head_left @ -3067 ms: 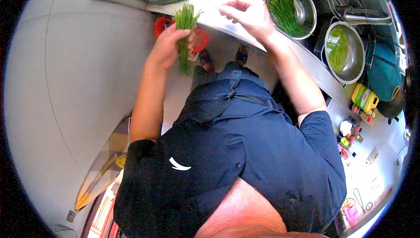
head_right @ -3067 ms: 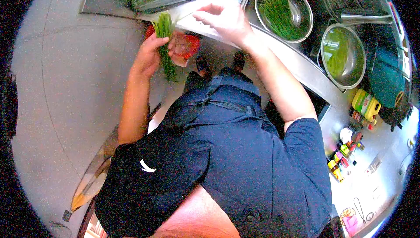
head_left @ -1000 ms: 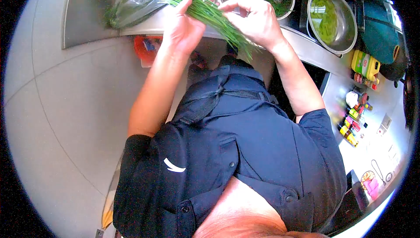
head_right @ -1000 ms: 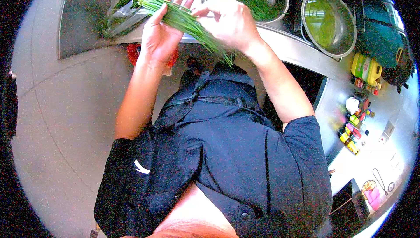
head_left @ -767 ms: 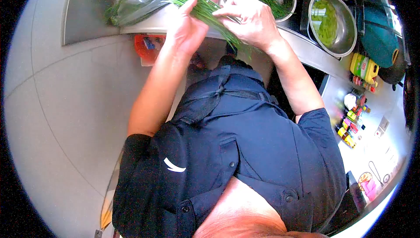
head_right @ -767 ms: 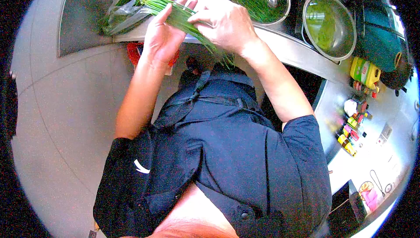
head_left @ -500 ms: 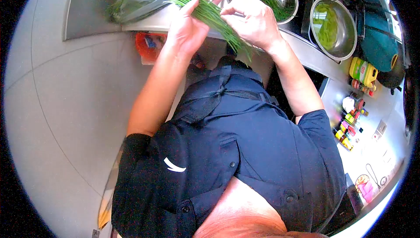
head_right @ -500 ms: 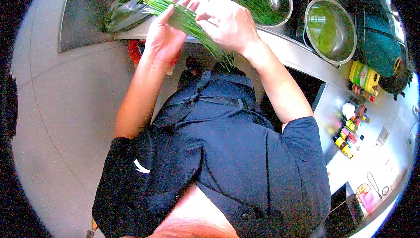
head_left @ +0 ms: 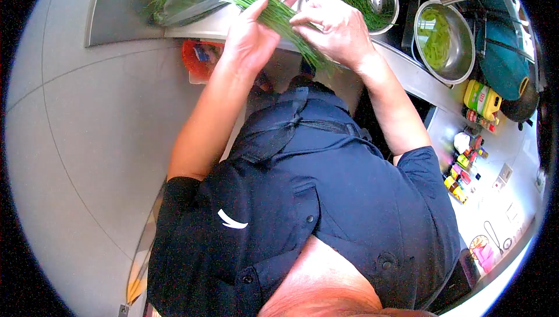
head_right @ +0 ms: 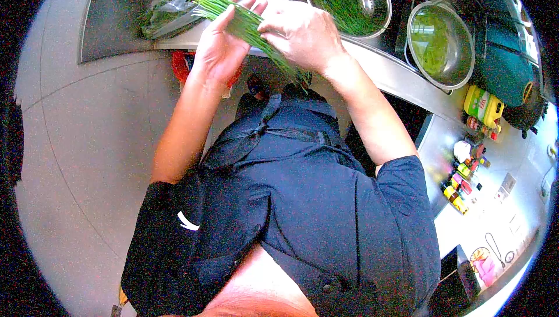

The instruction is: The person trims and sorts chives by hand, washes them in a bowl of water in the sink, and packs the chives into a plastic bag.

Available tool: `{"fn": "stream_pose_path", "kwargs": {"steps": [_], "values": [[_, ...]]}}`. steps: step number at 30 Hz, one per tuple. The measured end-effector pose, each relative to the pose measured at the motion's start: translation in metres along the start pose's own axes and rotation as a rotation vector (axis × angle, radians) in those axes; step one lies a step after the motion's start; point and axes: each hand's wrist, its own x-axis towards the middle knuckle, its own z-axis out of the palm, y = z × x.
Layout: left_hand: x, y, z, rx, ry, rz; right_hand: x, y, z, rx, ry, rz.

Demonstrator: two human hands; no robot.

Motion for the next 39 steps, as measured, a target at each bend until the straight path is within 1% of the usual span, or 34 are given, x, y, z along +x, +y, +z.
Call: {"fn": "stream_pose_path", "kwargs": {"steps": [2, 8, 10, 11, 13, 14, 16, 17, 18, 20, 21, 23, 26, 30, 32, 36, 38, 39], "values": [[0.000, 0.000, -0.002, -0.004, -0.005, -0.009, 0.000, 0.002, 0.001, -0.019, -0.011, -0.011], [0.000, -0.002, -0.007, -0.037, 0.013, -0.012, -0.002, 0.001, 0.004, 0.002, -0.003, 0.070], [0.001, -0.001, -0.009, -0.026, 0.031, -0.005, -0.003, -0.001, 0.004, 0.168, 0.024, 0.247], [0.001, 0.000, -0.010, -0.014, 0.048, 0.000, -0.003, 0.000, 0.004, 0.169, 0.023, 0.245], [0.000, 0.000, -0.012, -0.030, 0.056, -0.005, -0.004, 0.003, 0.006, 0.276, -0.020, 0.445], [0.000, 0.001, -0.012, -0.045, 0.065, -0.011, -0.005, 0.006, 0.009, 0.276, -0.021, 0.444], [-0.001, 0.001, -0.011, -0.045, 0.069, -0.015, -0.008, 0.012, 0.016, 0.641, 0.078, 0.508], [-0.001, 0.001, -0.010, -0.043, 0.073, -0.020, -0.009, 0.015, 0.019, 0.744, 0.094, 0.520], [-0.001, 0.001, -0.010, -0.043, 0.073, -0.019, -0.009, 0.014, 0.017, 0.744, 0.094, 0.520], [-0.001, 0.000, -0.012, 0.003, 0.089, 0.000, -0.006, 0.010, 0.012, 0.953, 0.064, 0.695], [-0.001, 0.000, -0.013, 0.003, 0.088, 0.001, -0.006, 0.010, 0.012, 0.953, 0.064, 0.695], [-0.001, 0.001, -0.016, -0.014, 0.092, -0.023, -0.007, 0.013, 0.015, 1.064, 0.067, 0.767], [-0.001, 0.000, -0.019, 0.031, 0.093, -0.025, -0.006, 0.015, 0.018, 1.138, 0.128, 0.798], [-0.004, -0.002, -0.019, 0.125, 0.101, -0.004, -0.002, 0.014, 0.016, 1.130, 0.139, 0.822], [-0.003, -0.004, -0.023, 0.160, 0.074, 0.011, -0.002, 0.021, 0.020, 1.147, 0.137, 0.734], [-0.005, -0.006, -0.018, 0.205, 0.102, 0.028, -0.003, 0.028, 0.021, 1.096, 0.104, 0.691], [-0.005, -0.006, -0.017, 0.223, 0.108, 0.049, -0.003, 0.028, 0.019, 0.964, 0.003, 0.608], [-0.005, -0.006, -0.017, 0.223, 0.109, 0.051, -0.003, 0.027, 0.018, 0.965, 0.002, 0.607]]}}
